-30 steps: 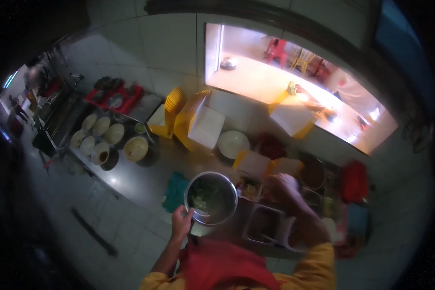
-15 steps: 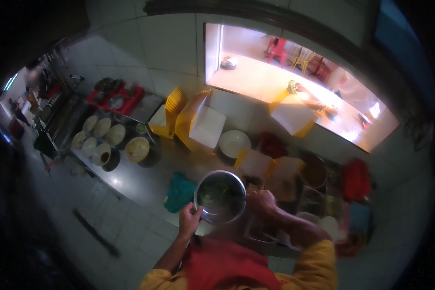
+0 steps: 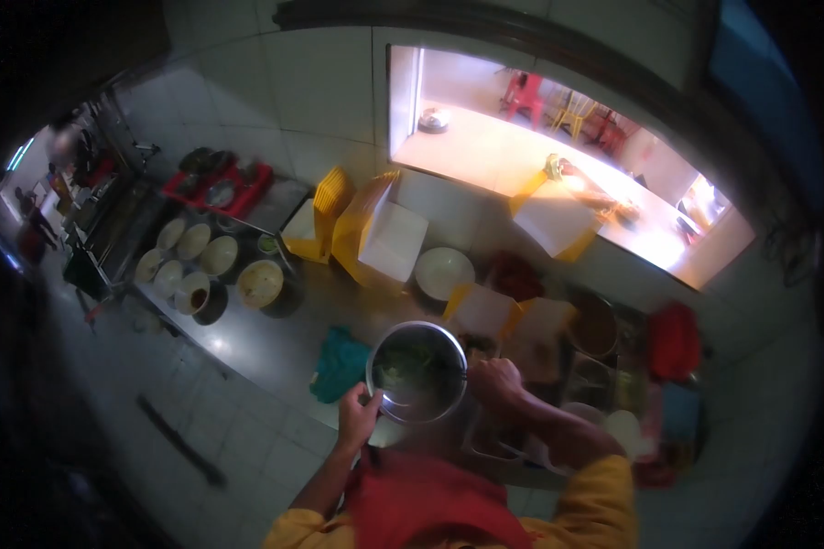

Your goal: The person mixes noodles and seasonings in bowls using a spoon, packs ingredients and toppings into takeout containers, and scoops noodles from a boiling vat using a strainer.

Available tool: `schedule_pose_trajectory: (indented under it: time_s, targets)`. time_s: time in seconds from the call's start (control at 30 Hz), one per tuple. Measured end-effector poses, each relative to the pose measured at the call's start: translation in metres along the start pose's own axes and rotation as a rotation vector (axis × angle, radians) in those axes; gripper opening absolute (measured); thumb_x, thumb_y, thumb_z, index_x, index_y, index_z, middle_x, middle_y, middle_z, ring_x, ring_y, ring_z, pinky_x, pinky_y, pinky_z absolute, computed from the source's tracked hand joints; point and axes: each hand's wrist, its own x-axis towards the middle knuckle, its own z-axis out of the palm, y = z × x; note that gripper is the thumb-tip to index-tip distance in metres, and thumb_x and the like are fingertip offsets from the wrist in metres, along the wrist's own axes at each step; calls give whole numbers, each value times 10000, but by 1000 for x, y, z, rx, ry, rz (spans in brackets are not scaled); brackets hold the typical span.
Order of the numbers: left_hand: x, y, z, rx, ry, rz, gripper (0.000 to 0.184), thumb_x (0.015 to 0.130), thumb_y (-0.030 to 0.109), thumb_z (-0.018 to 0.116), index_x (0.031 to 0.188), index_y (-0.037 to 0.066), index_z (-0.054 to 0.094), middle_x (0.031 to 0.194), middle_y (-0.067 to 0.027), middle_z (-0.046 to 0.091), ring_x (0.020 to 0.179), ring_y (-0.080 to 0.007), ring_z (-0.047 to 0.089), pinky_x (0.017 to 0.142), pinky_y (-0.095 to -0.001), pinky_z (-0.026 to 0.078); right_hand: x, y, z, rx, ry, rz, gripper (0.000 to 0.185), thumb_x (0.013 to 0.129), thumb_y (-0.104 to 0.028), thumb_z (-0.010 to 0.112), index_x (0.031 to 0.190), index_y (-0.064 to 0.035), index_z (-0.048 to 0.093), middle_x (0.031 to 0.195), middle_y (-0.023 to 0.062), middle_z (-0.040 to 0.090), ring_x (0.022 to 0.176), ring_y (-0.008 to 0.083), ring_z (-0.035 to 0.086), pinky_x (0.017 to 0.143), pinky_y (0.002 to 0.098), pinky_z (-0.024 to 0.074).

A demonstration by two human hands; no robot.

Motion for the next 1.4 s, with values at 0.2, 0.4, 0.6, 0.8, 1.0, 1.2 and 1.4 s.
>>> schedule_pose_trajectory:
  time_s: [0.2, 0.4, 0.6, 0.8, 1.0, 1.2, 1.4]
  targets:
    - [0, -7, -1, -54, 16, -67, 235, 783, 159, 624, 666, 14, 480, 600, -40, 520, 601, -96, 479, 562, -280, 405, -10, 17, 4, 73, -5, 6, 90, 717, -186, 591, 745, -132, 657, 716, 87, 636, 662, 235, 636, 531, 348, 485]
    - [0, 8, -4, -77, 30, -139, 235, 776, 159, 623, 668, 10, 478, 612, -54, 522, 605, -105, 453, 584, -294, 400, -22, 27, -19, 157, -58, 41, 207, 740, -275, 603, 918, -179, 650, 763, 72, 630, 714, 240, 619, 588, 338, 485]
    - [0, -14, -5, 3, 82, -98, 238, 772, 157, 619, 668, 3, 471, 612, -69, 513, 612, -120, 448, 597, -304, 395, -35, 43, -40, 287, 32, 65, 208, 749, -310, 591, 863, -151, 659, 817, 111, 638, 766, 289, 620, 633, 389, 488]
    - [-4, -40, -9, -5, 98, -138, 250, 766, 164, 619, 666, -4, 463, 615, -96, 501, 611, -155, 448, 608, -321, 390, -41, 71, -52, 237, 84, 139, 190, 724, -305, 604, 847, -175, 667, 784, 84, 639, 734, 270, 616, 622, 366, 488]
    - [-12, -62, -7, -18, 89, -216, 235, 767, 157, 606, 663, -2, 469, 630, -75, 506, 615, -144, 441, 598, -315, 386, -12, 94, -14, 21, 64, 271, 141, 750, -239, 574, 756, -132, 666, 745, 86, 643, 691, 245, 631, 582, 365, 493]
    - [-13, -67, -3, -183, 103, -262, 205, 770, 144, 588, 672, -4, 485, 638, -40, 505, 618, -110, 437, 582, -291, 379, 17, 99, 42, -2, 97, 251, 203, 636, -240, 662, 787, -103, 655, 734, 106, 641, 699, 251, 644, 585, 365, 500]
    - [-12, -66, -5, -114, 98, -266, 189, 774, 140, 580, 684, -2, 495, 624, -35, 497, 605, -104, 436, 574, -287, 377, -1, 91, 1, 25, 78, 283, 217, 622, -255, 674, 787, -114, 666, 749, 103, 645, 718, 253, 645, 599, 366, 503]
